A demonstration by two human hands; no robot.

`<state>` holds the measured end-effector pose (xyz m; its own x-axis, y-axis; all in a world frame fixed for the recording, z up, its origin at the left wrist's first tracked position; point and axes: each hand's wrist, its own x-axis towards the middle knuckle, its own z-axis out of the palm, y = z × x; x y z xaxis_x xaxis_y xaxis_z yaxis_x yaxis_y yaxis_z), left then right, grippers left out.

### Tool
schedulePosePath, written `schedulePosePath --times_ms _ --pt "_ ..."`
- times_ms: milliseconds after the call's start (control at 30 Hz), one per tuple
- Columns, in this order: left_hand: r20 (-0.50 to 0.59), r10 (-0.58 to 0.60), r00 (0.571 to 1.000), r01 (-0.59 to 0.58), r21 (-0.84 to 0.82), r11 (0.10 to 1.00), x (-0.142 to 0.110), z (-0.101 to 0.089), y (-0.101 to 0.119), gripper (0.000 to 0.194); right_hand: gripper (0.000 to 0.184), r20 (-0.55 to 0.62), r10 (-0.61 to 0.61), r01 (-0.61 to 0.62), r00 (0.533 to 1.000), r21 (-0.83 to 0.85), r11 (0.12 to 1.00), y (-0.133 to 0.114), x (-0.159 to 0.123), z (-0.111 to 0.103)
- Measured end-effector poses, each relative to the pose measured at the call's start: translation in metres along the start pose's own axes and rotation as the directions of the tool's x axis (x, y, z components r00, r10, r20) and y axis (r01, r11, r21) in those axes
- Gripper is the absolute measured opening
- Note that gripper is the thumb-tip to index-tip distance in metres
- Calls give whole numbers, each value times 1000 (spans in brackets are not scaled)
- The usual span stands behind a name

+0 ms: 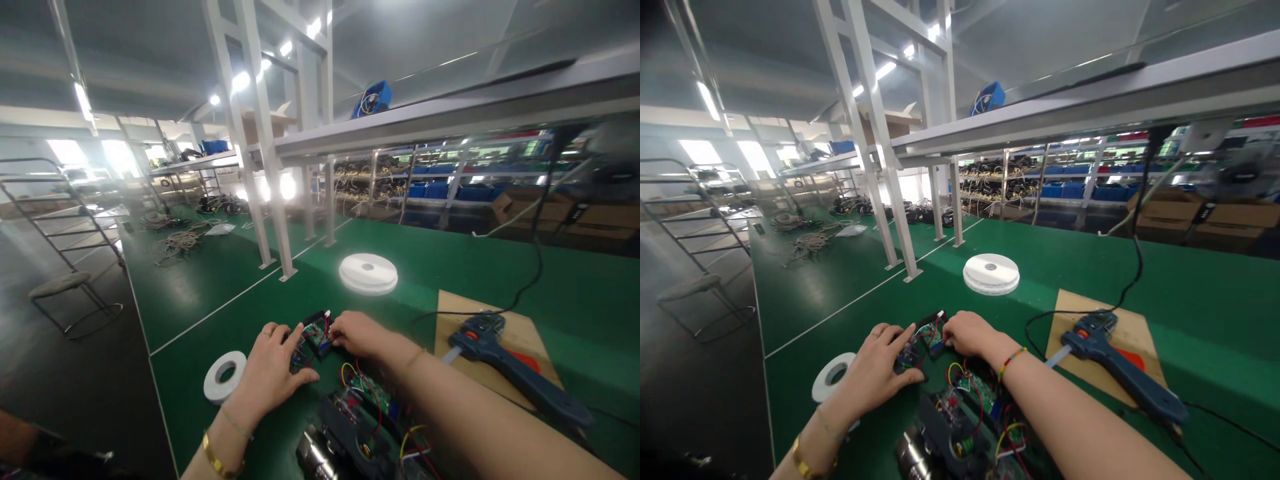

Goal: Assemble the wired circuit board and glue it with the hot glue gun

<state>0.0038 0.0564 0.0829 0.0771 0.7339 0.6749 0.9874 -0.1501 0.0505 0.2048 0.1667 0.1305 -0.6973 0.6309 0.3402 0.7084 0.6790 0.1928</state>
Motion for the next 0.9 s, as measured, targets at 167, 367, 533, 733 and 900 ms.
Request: schedulePosePath --times_ms 167,367,533,733,900 --pt "-33 -24 999 24 -11 1000 -17 10 20 79 29 87 53 -51 995 -24 998 -6 -12 -14" --pt "-55 -74 996 75 23 997 -21 18 13 64 34 68 88 -88 994 -14 996 -18 -30 -18" --pt "-124 -81 989 95 115 989 -24 24 17 64 40 -134 73 -75 988 -9 997 -28 -71 -39" --pt "-200 49 978 -2 229 974 -31 32 13 63 40 -327 35 -37 944 0 999 -31 -178 -67" --pt "-256 62 965 -12 195 981 -28 48 1 59 43 -661 199 -100 723 185 978 -28 -319 -53"
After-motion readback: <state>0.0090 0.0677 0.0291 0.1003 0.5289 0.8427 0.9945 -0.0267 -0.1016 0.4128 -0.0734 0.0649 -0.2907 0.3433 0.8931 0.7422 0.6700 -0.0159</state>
